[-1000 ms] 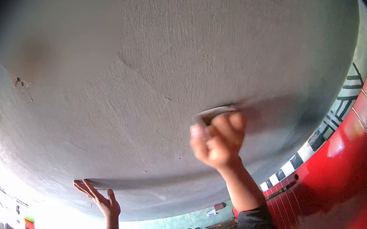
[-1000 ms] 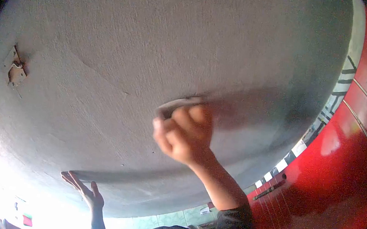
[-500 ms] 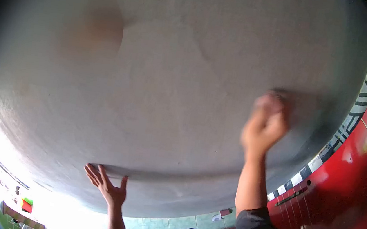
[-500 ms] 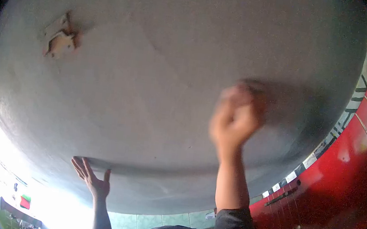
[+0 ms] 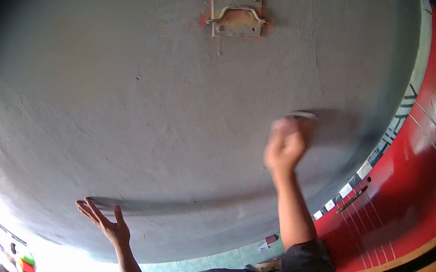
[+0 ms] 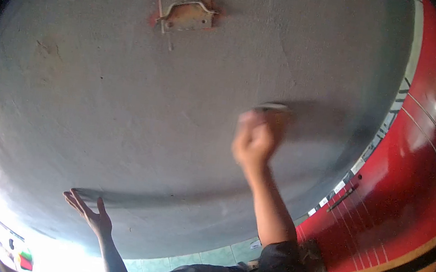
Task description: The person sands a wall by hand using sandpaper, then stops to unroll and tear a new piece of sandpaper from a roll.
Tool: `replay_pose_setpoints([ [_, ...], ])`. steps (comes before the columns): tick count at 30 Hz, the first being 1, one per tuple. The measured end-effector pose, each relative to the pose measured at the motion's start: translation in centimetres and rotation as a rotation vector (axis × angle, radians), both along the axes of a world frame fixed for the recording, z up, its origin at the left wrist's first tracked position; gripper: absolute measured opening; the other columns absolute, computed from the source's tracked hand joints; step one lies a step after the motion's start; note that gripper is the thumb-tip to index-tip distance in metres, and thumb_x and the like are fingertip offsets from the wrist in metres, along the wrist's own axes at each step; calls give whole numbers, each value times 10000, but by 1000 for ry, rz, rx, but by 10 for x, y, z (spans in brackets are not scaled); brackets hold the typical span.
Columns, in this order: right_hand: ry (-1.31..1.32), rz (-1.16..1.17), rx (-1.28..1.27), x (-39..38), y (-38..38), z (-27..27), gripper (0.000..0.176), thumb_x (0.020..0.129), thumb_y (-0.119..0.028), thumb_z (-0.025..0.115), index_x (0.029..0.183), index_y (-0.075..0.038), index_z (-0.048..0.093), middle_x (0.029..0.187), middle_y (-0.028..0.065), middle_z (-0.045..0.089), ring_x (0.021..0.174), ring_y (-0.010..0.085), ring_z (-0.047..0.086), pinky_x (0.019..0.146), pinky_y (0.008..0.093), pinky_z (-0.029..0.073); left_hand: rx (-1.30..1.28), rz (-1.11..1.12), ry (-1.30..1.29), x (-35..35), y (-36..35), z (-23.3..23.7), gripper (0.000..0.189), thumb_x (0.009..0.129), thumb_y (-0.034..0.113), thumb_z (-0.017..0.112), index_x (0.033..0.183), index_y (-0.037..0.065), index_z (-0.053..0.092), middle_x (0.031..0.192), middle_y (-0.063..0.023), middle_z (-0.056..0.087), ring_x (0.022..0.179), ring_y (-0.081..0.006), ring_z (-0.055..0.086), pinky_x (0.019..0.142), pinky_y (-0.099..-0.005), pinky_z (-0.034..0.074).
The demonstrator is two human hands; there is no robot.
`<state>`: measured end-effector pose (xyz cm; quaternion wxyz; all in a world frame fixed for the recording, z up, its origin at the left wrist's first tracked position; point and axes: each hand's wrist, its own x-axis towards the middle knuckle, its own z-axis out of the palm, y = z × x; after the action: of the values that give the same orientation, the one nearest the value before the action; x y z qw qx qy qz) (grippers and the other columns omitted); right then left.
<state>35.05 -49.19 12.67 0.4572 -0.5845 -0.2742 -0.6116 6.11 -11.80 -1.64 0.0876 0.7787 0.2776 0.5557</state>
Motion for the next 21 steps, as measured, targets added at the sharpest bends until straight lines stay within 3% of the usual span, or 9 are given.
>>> replay_pose_setpoints([
  [2,-156,43,-553,-57,38,-6,212,920,-145,655,733,-110,564,698,37,544,697,226,523,686,395,397,80,28,11,-1,19,-10,867,954,586,588,1638,266,163,1707,-140,66,1561,-411,17,1177,-732,110],
  [5,-279,-104,-508,-55,40,-7,241,914,-159,664,714,-121,535,701,36,536,692,218,513,677,394,390,157,44,43,-7,32,-19,894,953,625,559,1642,243,137,1704,-155,75,1561,-415,16,1172,-732,98],
  [8,121,7,260,-36,21,13,235,959,-135,623,744,-74,548,690,32,499,688,231,495,673,407,400,215,7,63,-13,44,-28,912,947,625,569,1643,226,135,1701,-175,59,1555,-437,2,1169,-738,77],
  [10,253,-2,177,-32,28,6,259,947,-182,665,739,-82,548,696,27,511,684,204,499,675,374,405,235,-23,61,-15,47,-32,912,945,623,573,1641,221,144,1699,-188,49,1552,-447,-6,1168,-739,67],
  [12,-165,-150,-257,-65,70,1,297,919,-202,702,700,-102,528,690,19,504,673,187,489,664,365,402,253,-42,54,-11,51,-32,907,947,623,570,1641,224,142,1698,-190,41,1553,-441,-11,1173,-733,52],
  [14,-181,-49,-807,-115,99,-1,294,889,-160,701,666,-125,513,673,15,491,667,194,489,658,369,394,253,-43,62,-13,52,-35,899,954,626,559,1640,235,130,1698,-182,36,1558,-420,-13,1184,-719,34],
  [17,-281,-218,-541,-75,66,10,283,884,-140,684,652,-130,523,634,18,480,625,192,492,615,372,405,257,-82,78,-17,53,-34,892,956,630,554,1638,228,144,1696,-192,38,1556,-427,-17,1185,-718,34],
  [19,145,-33,118,-37,44,10,277,977,-131,610,706,-93,571,626,0,534,618,169,513,592,375,404,258,-129,68,-18,58,-36,893,949,619,569,1638,226,160,1693,-209,39,1550,-453,-15,1172,-733,30],
  [21,289,-8,102,-62,49,31,227,991,-134,595,777,-60,608,710,9,571,686,166,537,631,352,423,235,-157,69,-20,54,-37,895,941,606,588,1637,220,178,1690,-227,35,1543,-477,-27,1161,-744,19],
])
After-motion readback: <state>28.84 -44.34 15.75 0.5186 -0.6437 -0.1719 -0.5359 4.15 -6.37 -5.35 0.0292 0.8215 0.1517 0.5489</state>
